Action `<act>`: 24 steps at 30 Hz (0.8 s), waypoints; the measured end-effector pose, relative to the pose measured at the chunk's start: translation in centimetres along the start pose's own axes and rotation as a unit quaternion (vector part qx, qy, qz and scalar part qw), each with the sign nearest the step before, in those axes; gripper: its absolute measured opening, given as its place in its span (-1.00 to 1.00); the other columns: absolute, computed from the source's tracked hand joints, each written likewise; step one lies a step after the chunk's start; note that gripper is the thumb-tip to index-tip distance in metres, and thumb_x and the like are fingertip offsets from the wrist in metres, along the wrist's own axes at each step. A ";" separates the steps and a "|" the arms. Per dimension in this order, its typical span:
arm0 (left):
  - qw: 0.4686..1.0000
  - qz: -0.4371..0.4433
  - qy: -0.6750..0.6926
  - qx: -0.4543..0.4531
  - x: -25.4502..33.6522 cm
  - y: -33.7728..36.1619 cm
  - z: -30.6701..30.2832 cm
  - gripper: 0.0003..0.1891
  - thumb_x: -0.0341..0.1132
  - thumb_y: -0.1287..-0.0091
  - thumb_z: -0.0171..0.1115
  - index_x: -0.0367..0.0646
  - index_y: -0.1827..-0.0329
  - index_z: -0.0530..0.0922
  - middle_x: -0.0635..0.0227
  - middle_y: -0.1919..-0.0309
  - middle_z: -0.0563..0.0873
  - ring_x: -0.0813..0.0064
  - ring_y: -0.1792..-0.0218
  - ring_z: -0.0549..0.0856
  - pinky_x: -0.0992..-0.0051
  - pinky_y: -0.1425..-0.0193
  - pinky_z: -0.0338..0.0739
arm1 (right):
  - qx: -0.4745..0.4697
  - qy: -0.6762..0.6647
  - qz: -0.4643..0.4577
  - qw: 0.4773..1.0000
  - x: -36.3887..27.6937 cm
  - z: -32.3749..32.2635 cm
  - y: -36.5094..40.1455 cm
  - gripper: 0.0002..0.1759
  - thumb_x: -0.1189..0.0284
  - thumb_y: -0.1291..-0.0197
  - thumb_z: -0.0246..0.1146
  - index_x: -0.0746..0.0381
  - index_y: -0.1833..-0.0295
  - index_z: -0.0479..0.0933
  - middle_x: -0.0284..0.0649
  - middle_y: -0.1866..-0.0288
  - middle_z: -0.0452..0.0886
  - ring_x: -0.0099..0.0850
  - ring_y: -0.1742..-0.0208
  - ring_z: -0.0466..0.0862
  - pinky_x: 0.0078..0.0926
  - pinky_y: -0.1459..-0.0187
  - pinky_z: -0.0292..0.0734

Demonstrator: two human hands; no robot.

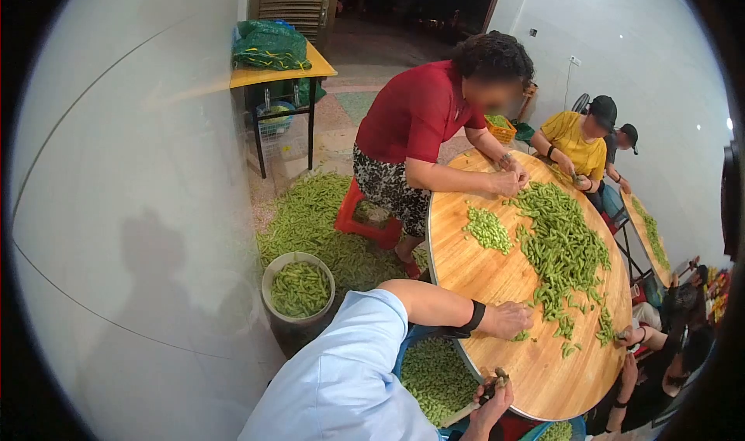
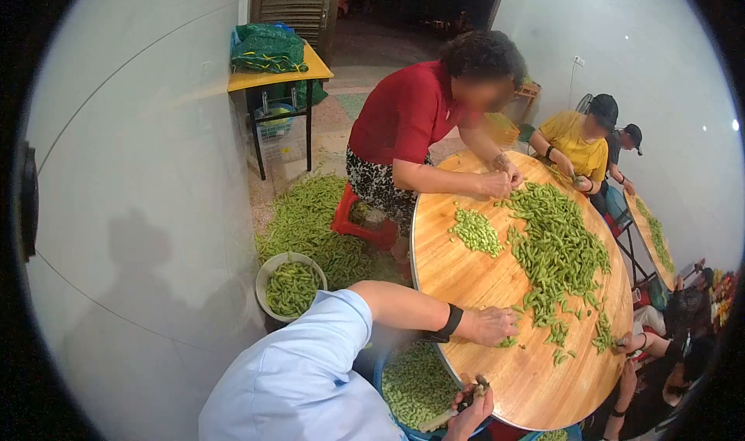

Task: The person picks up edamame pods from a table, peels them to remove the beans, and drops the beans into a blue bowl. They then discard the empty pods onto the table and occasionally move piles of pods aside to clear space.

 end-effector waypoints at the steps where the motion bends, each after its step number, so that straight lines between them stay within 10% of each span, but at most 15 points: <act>1: 0.999 -0.004 -0.018 -0.043 0.1 0.0 0.6 -0.87 -0.47 0.01 0.20 -0.26 0.38 0.48 0.02 0.53 0.57 -0.12 0.44 0.62 0.06 0.41 0.52 | 0.003 0.005 0.003 1.000 -0.3 0.4 0.2 -0.73 0.40 -0.38 -0.03 0.31 -0.02 0.48 -0.29 0.47 0.44 -0.57 0.67 0.41 -0.67 0.76 0.22; 15: 0.969 -0.164 0.153 -0.104 -2.1 1.7 -0.3 -0.73 -0.44 -0.03 0.25 -0.28 0.17 0.55 0.00 0.44 0.65 0.09 0.39 0.67 0.24 0.36 0.52 | 0.016 -0.049 0.024 0.998 -0.5 0.9 -0.2 -0.65 0.30 -0.39 -0.01 0.25 -0.13 0.47 -0.32 0.43 0.44 -0.56 0.58 0.44 -0.68 0.72 0.24; 18: 0.906 -0.251 0.333 -0.071 1.5 2.6 -2.0 -0.77 -0.37 -0.06 0.35 -0.26 0.26 0.54 0.26 0.52 0.60 0.52 0.46 0.61 0.45 0.38 0.52 | 0.010 -0.110 0.045 0.993 -1.0 1.7 -0.4 -0.69 0.31 -0.38 0.04 0.21 -0.14 0.44 -0.35 0.41 0.41 -0.58 0.56 0.43 -0.70 0.69 0.25; 24: 0.781 -0.384 0.473 -0.140 5.0 4.2 -1.5 -0.86 -0.46 -0.20 0.30 -0.26 0.21 0.59 0.47 0.41 0.64 0.66 0.44 0.62 0.60 0.37 0.54 | -0.036 -0.248 0.094 0.963 -1.0 2.2 -0.5 -0.74 0.40 -0.40 0.01 0.24 -0.13 0.38 -0.24 0.33 0.43 -0.52 0.51 0.43 -0.67 0.62 0.28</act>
Point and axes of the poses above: each hand's wrist, its own y-axis away from the middle knuckle, its own z-axis out of the palm, x = y × z, the point moved 7 cm from there along -y, towards the middle knuckle
